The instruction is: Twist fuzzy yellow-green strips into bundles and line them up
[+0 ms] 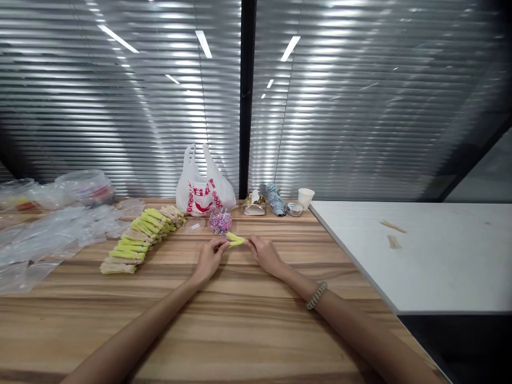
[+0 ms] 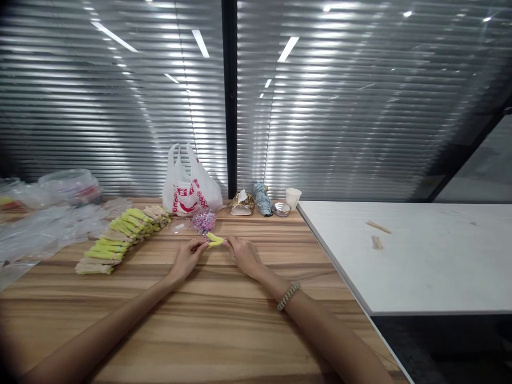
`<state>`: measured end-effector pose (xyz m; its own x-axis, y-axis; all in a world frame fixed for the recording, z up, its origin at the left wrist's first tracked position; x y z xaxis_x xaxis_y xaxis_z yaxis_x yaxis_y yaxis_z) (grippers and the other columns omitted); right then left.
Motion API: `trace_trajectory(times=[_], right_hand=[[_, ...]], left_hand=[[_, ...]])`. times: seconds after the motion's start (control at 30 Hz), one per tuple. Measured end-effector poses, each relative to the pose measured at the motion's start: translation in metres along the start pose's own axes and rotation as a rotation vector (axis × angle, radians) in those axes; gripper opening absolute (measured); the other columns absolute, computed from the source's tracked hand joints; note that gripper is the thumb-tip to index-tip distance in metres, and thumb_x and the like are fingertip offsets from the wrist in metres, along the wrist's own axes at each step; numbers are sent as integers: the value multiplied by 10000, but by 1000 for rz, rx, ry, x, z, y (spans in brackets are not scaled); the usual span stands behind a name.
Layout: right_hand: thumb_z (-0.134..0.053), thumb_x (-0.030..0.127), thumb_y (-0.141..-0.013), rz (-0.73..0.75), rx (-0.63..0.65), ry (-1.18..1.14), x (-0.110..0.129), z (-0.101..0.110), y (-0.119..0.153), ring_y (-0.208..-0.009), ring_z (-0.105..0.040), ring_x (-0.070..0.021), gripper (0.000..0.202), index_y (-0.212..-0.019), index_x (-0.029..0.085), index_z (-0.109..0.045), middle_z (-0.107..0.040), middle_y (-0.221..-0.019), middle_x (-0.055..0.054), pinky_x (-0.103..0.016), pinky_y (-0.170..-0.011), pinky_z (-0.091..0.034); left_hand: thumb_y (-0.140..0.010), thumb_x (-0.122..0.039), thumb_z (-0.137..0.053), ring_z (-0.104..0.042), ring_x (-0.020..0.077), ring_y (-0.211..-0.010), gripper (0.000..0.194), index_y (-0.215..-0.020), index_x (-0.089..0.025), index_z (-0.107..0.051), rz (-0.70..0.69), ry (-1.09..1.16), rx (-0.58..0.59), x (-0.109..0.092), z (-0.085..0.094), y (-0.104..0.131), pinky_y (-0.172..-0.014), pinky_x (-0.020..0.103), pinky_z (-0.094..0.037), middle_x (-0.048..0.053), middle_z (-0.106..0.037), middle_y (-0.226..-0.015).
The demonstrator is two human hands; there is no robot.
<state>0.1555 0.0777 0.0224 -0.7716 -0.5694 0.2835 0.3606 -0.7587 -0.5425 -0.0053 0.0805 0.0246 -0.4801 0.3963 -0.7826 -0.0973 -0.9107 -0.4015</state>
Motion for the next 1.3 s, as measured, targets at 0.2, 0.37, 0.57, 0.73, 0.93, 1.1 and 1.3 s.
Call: trace_trajectory(times=[0.2, 0.37, 0.57, 0.73, 0.93, 1.1, 1.3], right_hand=[[-337, 308, -907, 21, 22, 2, 1, -2, 0, -698, -586, -154, 234, -912, 178, -531, -635, -802, -49, -219, -603, -364], [-340, 308, -906, 23, 23, 16, 1, -3, 1, -693, -587, -156, 228, -914, 181, -529, -637, -802, -45, -221, -595, -364], [-344, 319, -904, 21, 33, 15, 0, -4, 1, -707, -589, -157, 237, -923, 176, -533, -640, -828, -55, -223, -602, -364], [-341, 309, -906, 11, 39, 4, 0, -3, 1, -705, -589, -152, 230, -934, 179, -529, -640, -823, -50, -219, -606, -362], [-348, 309, -903, -1, 43, 1, 1, -2, 0, -709, -594, -161, 228, -905, 180, -536, -643, -803, -49, -225, -602, -367], [-349, 314, -903, -10, 40, 2, 0, -1, 0, -722, -596, -160, 233, -922, 181, -540, -644, -828, -55, -224, -611, -372], [-340, 325, -906, 0, 40, 48, 1, -2, 0, -701, -593, -159, 246, -917, 180, -538, -641, -803, -51, -223, -597, -365]], left_hand=[[-740, -313, -494, -570, 164, -672, 227, -748, -142, -642, 15, -2, 6, 0, -1, 0, -636, 258, -422, 46, -657, -734], [-728, -289, -490, -569, 157, -652, 205, -723, -142, -632, 28, 19, 25, -2, -2, 0, -620, 248, -425, 43, -654, -719], [-694, -283, -512, -557, 150, -598, 186, -683, -139, -630, 59, 13, 55, 2, -4, 1, -584, 241, -422, 33, -642, -664], [-687, -275, -512, -565, 153, -600, 181, -672, -142, -634, 70, -11, 61, 3, -4, 1, -594, 245, -427, 33, -648, -652], [-707, -278, -516, -586, 165, -623, 188, -698, -146, -648, 61, -7, 39, 2, -1, 2, -609, 260, -445, 44, -671, -694], [-747, -320, -501, -605, 184, -712, 242, -802, -145, -659, 35, -10, 21, 2, -2, 1, -665, 286, -461, 64, -683, -801], [-754, -271, -497, -597, 180, -716, 208, -788, -141, -656, -20, -66, -5, 0, 0, 2, -663, 282, -454, 72, -676, -798]])
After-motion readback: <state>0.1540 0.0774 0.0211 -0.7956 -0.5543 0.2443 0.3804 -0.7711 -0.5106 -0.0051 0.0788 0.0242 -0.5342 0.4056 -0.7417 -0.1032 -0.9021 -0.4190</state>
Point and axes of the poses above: each hand's wrist, its own y-axis away from the middle knuckle, its own z-axis out of the back of the hand, x = y × z, the point moved 6 cm from there along -y, towards the middle knuckle
